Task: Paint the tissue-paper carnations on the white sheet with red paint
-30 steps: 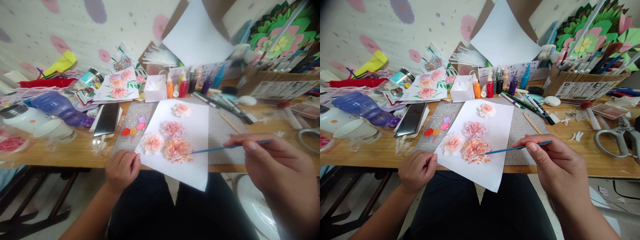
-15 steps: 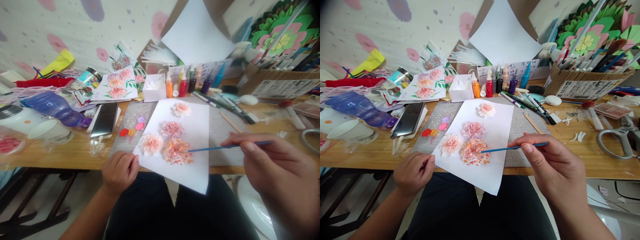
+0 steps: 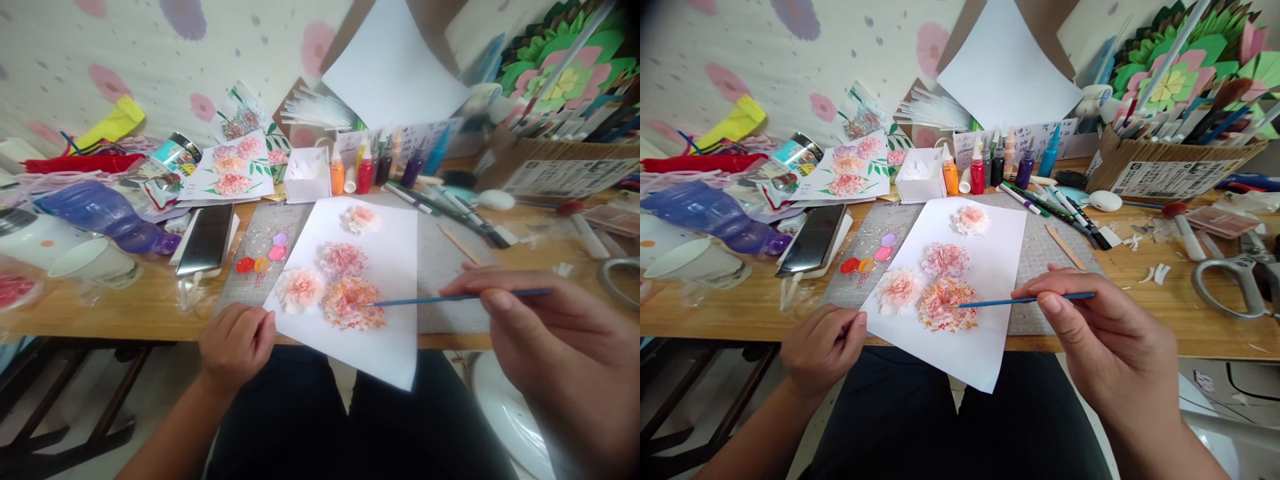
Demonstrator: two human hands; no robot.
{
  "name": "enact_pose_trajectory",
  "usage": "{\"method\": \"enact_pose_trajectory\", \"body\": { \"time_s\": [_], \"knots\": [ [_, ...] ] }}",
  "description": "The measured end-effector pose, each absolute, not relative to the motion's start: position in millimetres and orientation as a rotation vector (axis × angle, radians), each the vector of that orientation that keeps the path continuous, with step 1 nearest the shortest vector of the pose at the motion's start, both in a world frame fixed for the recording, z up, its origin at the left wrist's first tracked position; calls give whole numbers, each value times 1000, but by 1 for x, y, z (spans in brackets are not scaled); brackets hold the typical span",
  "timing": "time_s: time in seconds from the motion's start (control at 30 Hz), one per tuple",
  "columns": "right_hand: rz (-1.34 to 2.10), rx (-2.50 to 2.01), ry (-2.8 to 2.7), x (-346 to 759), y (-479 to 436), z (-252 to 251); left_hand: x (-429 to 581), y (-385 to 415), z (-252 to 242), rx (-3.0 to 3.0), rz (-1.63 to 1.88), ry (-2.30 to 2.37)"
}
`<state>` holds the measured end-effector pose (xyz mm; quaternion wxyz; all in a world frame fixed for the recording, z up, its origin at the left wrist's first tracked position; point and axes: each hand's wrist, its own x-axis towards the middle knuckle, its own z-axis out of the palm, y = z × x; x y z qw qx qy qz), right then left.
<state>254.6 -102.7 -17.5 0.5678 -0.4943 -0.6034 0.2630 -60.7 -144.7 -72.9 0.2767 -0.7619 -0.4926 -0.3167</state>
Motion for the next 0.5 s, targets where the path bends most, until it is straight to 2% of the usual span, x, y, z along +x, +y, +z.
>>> {"method": "enact_pose_trajectory", "body": {
  "time_s": [0.5],
  "knots": [
    [549, -960, -1782, 253, -113, -17, -60, -145, -74, -2016, -848, -1321]
  ]
}}
